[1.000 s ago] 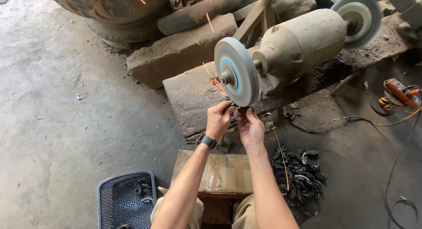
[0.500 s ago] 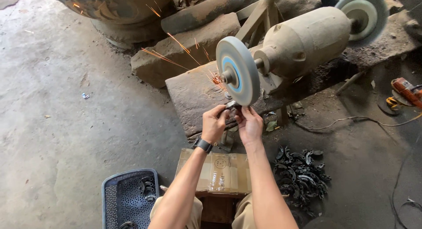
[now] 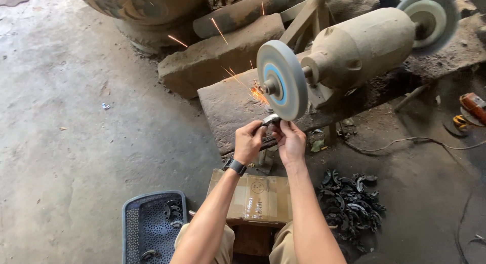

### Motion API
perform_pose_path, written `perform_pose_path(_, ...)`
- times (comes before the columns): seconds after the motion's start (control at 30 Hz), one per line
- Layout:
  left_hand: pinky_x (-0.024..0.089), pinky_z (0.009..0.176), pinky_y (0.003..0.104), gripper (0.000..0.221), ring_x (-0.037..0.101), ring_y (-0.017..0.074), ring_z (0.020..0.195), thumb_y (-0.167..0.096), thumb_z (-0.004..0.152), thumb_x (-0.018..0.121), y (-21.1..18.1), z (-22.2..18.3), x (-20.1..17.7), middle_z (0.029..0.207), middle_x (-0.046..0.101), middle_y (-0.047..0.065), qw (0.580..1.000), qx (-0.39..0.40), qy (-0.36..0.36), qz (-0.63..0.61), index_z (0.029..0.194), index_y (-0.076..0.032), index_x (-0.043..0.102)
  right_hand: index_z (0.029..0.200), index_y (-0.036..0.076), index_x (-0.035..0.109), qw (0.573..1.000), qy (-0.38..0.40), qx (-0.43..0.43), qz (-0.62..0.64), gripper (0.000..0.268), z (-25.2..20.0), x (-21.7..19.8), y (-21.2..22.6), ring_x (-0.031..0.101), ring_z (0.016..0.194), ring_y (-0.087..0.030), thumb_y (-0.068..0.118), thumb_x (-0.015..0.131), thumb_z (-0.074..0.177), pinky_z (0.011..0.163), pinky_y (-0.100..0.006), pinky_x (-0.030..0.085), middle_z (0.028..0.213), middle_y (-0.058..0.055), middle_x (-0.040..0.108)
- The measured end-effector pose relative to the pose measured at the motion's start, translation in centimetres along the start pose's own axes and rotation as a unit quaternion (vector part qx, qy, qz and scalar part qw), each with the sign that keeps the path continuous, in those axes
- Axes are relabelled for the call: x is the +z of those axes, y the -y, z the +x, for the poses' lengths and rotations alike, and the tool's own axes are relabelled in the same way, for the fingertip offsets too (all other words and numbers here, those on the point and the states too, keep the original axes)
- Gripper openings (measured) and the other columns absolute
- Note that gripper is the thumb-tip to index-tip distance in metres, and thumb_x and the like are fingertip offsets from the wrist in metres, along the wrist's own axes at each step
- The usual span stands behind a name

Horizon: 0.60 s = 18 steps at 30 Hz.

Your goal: Grind down brake shoe components on a bench grinder and sort them.

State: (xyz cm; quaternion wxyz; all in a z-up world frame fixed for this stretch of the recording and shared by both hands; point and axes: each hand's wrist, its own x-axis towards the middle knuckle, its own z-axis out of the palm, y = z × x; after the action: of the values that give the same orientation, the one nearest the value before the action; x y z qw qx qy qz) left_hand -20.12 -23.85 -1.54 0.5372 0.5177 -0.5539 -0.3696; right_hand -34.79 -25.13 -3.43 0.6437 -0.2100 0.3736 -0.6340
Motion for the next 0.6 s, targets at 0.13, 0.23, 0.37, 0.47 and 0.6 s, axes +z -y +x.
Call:
perform_pose_path(0.13, 0.053, 0.06, 0.029, 0.015, 0.065, 0.0117, 0.065, -0.003, 0.091, 0.068, -0.2, -0.3, -1.9, 0.075, 0.074, 0.011, 0.999, -0.027, -0.003, -0.025, 0.104, 0.001, 0.073, 0.115, 0.003, 0.069, 0.996, 0.022, 0.081, -0.002, 0.02, -0.4, -0.4, 0.2, 0.071, 0.086, -0.016, 0.015, 0.059, 0.102, 0.071, -0.027, 0.058, 0.099, -0.007, 0.075)
perform_pose_path(0.23, 0.053, 0.066, 0.03, 0.02, 0.068, 0.0185, 0.069, 0.001, 0.087, 0.068, 0.2, -0.6, -2.0, 0.083, 0.071, 0.014, 0.994, 0.091, 0.024, 0.052, 0.107, 0.002, 0.071, 0.116, 0.002, 0.068, 0.991, 0.039, 0.131, 0.017, 0.02, -0.1, -3.0, -0.1, 0.071, 0.087, -0.014, 0.013, 0.058, 0.103, 0.072, -0.027, 0.058, 0.101, -0.006, 0.075)
perform_pose_path(0.37, 0.053, 0.066, 0.03, 0.019, 0.069, 0.0219, 0.072, -0.001, 0.085, 0.072, 0.3, -0.5, -0.1, 0.087, 0.071, 0.016, 0.99, 0.113, 0.045, 0.068, 0.104, 0.002, 0.072, 0.112, 0.004, 0.07, 0.994, 0.016, 0.11, 0.01, 0.018, 0.1, -4.2, 1.0, 0.07, 0.086, -0.014, 0.017, 0.061, 0.104, 0.071, -0.026, 0.057, 0.099, -0.005, 0.074)
perform_pose_path(0.47, 0.054, 0.065, 0.029, 0.017, 0.066, 0.0151, 0.071, -0.003, 0.088, 0.073, 0.1, -0.1, 1.9, 0.082, 0.073, 0.015, 0.998, 0.05, 0.037, 0.014, 0.104, 0.003, 0.073, 0.11, 0.005, 0.07, 0.998, -0.011, 0.064, 0.026, 0.017, 0.3, -3.9, 1.5, 0.071, 0.085, -0.016, 0.019, 0.063, 0.103, 0.07, -0.027, 0.057, 0.098, -0.005, 0.074)
perform_pose_path(0.6, 0.053, 0.062, 0.028, 0.016, 0.061, 0.0071, 0.068, -0.007, 0.092, 0.072, -0.1, 0.7, 3.5, 0.077, 0.074, 0.014, 0.998, -0.02, 0.036, -0.054, 0.103, 0.004, 0.073, 0.109, 0.004, 0.071, 0.996, -0.068, 0.003, 0.057, 0.015, 1.5, -4.3, 1.4, 0.07, 0.085, -0.016, 0.016, 0.067, 0.102, 0.07, -0.028, 0.057, 0.097, -0.005, 0.074)
